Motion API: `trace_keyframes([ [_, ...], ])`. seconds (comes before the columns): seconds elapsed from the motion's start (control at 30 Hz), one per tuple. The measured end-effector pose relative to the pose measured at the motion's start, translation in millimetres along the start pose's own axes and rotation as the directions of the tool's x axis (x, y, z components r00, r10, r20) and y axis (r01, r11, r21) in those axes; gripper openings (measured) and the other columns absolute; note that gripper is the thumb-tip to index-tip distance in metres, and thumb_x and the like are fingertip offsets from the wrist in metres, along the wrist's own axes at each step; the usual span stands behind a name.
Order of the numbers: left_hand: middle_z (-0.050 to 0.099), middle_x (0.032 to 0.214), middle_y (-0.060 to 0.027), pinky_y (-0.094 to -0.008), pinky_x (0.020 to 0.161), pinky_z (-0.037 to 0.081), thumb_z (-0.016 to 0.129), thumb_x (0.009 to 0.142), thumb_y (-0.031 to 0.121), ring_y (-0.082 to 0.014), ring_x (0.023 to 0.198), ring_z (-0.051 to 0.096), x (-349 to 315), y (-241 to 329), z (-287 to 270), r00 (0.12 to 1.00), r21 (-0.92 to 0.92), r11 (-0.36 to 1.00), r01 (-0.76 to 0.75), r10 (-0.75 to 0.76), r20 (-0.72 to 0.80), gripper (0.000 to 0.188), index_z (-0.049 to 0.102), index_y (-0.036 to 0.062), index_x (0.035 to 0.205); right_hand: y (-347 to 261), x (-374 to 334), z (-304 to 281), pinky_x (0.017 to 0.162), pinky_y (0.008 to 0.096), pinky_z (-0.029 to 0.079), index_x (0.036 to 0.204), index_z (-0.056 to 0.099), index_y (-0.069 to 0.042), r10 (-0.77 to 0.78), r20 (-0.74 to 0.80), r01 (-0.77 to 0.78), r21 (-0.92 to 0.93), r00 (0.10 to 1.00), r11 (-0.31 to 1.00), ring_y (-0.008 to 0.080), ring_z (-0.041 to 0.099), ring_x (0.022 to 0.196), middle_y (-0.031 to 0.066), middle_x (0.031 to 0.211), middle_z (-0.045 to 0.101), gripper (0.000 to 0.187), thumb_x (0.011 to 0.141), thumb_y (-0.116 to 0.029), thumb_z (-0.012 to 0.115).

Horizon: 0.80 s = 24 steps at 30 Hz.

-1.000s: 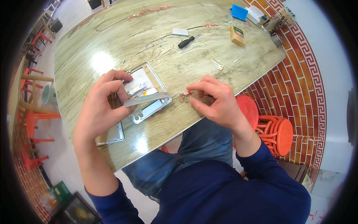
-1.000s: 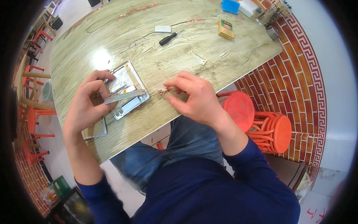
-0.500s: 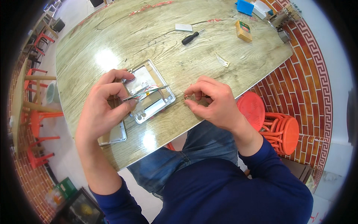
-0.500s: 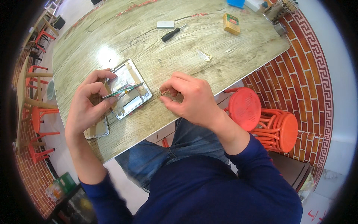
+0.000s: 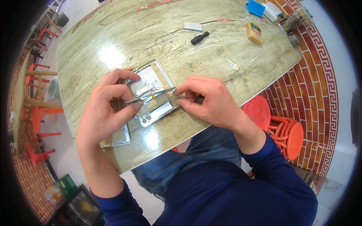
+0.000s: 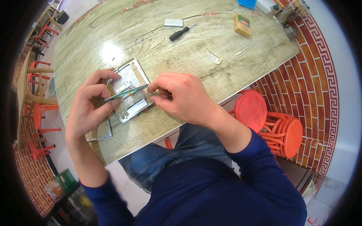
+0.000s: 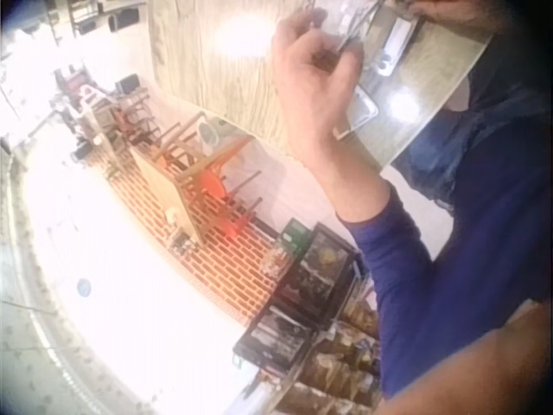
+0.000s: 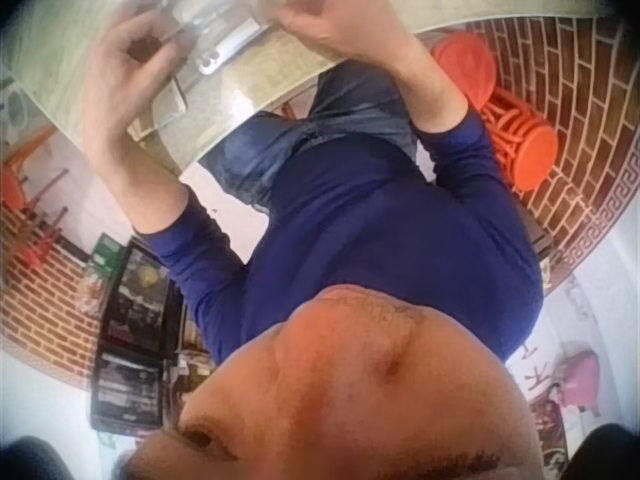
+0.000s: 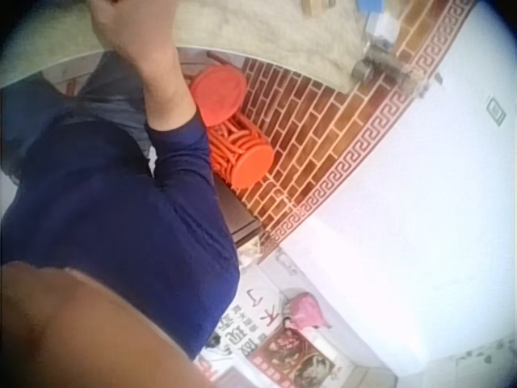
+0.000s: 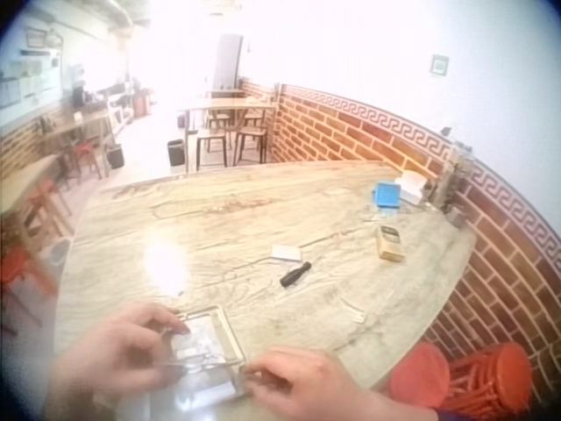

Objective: The person assembles a small electronic device on a table, handling a circuit board, wires, and a battery. They connect wires to the board, insert the battery, and secure components with a screwdriver. The device is flipped and adjusted multiple times during assembly.

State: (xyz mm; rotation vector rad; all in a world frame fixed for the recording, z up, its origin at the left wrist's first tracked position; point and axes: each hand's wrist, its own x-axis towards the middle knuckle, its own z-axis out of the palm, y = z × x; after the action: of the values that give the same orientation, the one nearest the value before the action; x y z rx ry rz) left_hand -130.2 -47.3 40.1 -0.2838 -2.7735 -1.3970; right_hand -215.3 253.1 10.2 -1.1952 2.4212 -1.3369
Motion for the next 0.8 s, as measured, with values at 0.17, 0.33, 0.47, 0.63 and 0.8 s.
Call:
trace_keyframes([
  [0.17,0.074,0.142,-0.0133,-0.0343,0.091,0.059,0.086,0.085,0.001,-0.0249,0.119,0.072,-0.9,-0.2,-1.3,1.0,0.002,1.0,0.01,-0.01,0.015,0.018,0.068,-0.0008,0.084,-2.0,3.0,-0.9,0.065,0.0335,0.054,0.111,0.082,-0.004,0.03,0.045,-0.03,-0.004,0.999,1.0,0.0161,0.067,0.072,0.0057,0.084,0.069,0.019,0.093,-0.003,0.089],
  [0.33,0.074,0.143,-0.0128,-0.0341,0.091,0.059,0.086,0.086,0.0,-0.0243,0.119,0.072,-1.1,-1.1,0.0,1.0,-0.004,1.0,0.004,-0.004,0.0,0.018,0.068,-0.0008,0.084,-1.9,1.7,-3.8,0.064,0.0324,0.051,0.112,0.084,-0.005,0.01,0.049,-0.012,0.034,0.999,0.999,0.0152,0.065,0.071,0.0048,0.084,0.068,0.022,0.092,-0.004,0.092],
  [0.47,0.073,0.143,-0.0131,-0.0339,0.091,0.059,0.086,0.087,0.001,-0.0243,0.119,0.072,-1.2,-0.4,0.4,1.0,-0.021,1.0,0.01,-0.01,0.007,0.02,0.067,-0.0009,0.083,0.5,-1.2,-7.2,0.063,0.032,0.05,0.114,0.085,-0.005,-0.009,0.034,0.007,0.069,0.999,0.998,0.0143,0.064,0.071,0.0038,0.084,0.068,0.024,0.091,-0.004,0.093],
  [0.63,0.074,0.142,-0.0141,-0.0345,0.091,0.059,0.087,0.087,0.001,-0.0249,0.12,0.072,-1.2,0.4,0.0,0.999,-0.027,0.998,0.051,-0.05,0.016,0.022,0.066,-0.0009,0.083,0.5,-5.5,-4.9,0.067,0.0359,0.056,0.111,0.085,-0.005,0.003,0.011,-0.004,0.053,1.0,0.999,0.0204,0.072,0.074,0.007,0.087,0.072,0.018,0.093,-0.005,0.09],
  [0.8,0.074,0.143,-0.0148,-0.0357,0.095,0.059,0.088,0.087,0.001,-0.0268,0.125,0.072,0.5,-1.9,1.2,1.0,-0.008,1.0,-0.024,0.025,0.0,0.021,0.067,-0.001,0.084,2.6,-3.0,-0.1,0.065,0.0349,0.054,0.112,0.086,-0.005,-0.08,-0.008,0.08,0.014,0.997,0.997,0.0196,0.071,0.073,0.0064,0.089,0.073,0.018,0.094,-0.002,0.089],
])
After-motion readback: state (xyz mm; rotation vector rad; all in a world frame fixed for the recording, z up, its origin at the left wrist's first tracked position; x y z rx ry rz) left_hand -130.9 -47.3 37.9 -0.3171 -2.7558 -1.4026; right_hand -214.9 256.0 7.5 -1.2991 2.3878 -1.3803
